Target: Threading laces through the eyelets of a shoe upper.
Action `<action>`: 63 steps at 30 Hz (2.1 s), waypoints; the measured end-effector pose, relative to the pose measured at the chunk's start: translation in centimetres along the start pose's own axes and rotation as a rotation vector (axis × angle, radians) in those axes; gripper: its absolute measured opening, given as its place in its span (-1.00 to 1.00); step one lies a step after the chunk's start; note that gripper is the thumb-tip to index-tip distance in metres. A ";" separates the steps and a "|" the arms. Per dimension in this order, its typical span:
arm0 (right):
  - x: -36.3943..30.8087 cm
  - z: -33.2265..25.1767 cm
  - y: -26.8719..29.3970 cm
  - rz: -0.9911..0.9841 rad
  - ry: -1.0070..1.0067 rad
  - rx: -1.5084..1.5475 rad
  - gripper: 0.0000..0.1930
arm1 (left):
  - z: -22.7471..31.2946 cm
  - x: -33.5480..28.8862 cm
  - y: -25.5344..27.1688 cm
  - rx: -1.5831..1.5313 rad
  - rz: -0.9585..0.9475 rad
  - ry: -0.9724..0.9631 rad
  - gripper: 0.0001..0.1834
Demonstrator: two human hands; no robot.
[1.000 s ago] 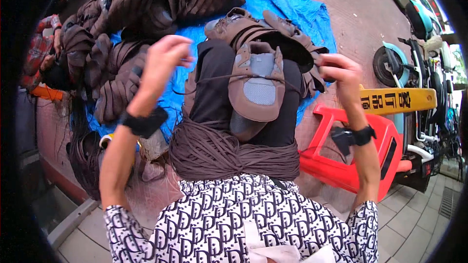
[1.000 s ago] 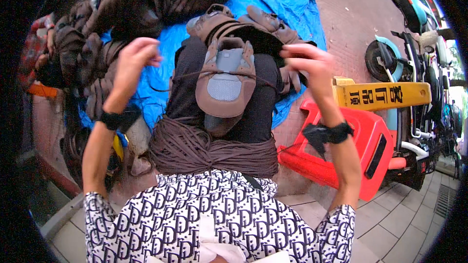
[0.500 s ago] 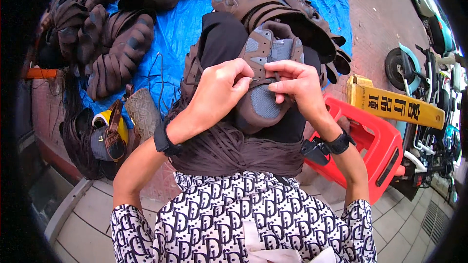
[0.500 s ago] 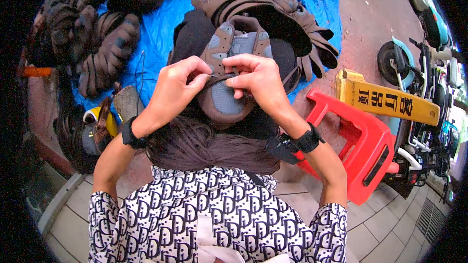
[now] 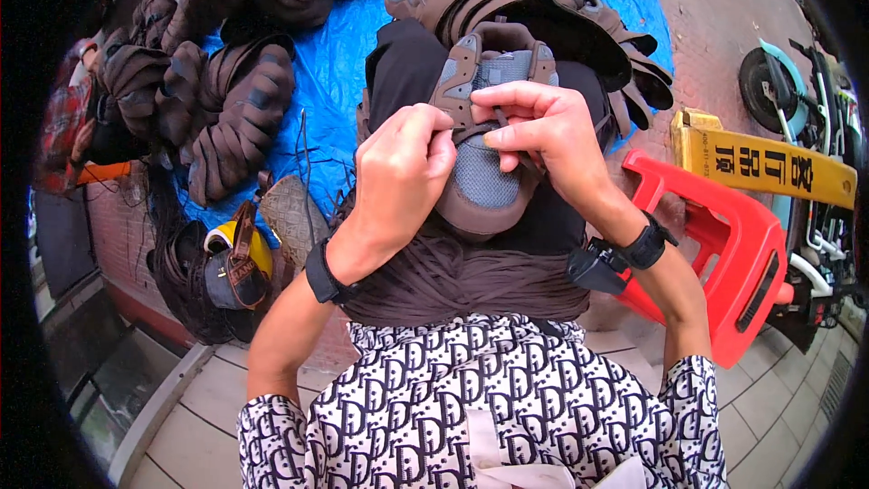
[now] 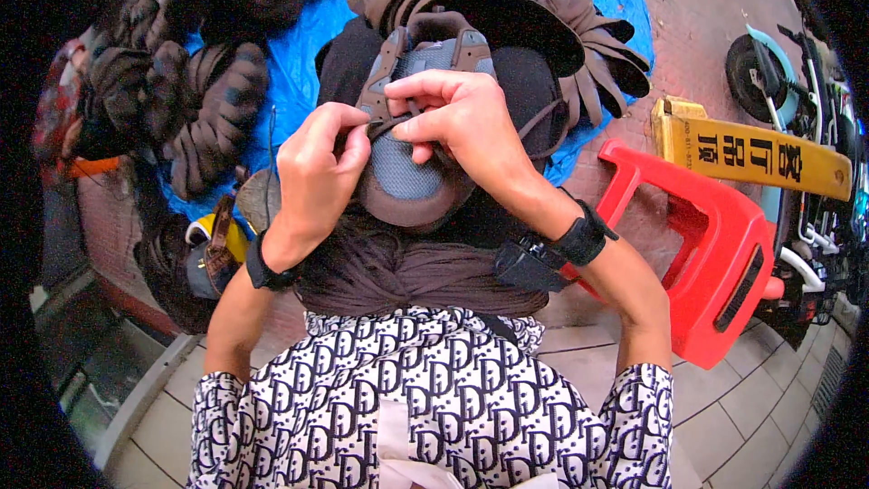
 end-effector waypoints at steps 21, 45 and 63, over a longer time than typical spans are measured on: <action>-0.6 -1.4 0.5 -0.018 0.052 -0.152 -0.77 | 0.2 2.3 -3.7 0.003 -0.565 -0.272 -0.57; 4.6 -0.8 -2.0 -0.546 0.020 -0.941 -0.81 | 1.1 3.0 -2.8 0.201 -0.558 -0.427 -0.78; -7.8 -4.0 1.5 0.318 0.711 -1.157 -0.86 | 6.5 1.8 -4.2 0.406 -0.306 -0.680 -0.87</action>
Point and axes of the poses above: each hand's wrist, its own x-axis towards the middle knuckle, its own y-axis out of the back of the hand, z = x × y, the point moved 9 cm from there along x, towards the middle knuckle, and after that the axes turned 10 degrees about -z, right-handed, at the moved point
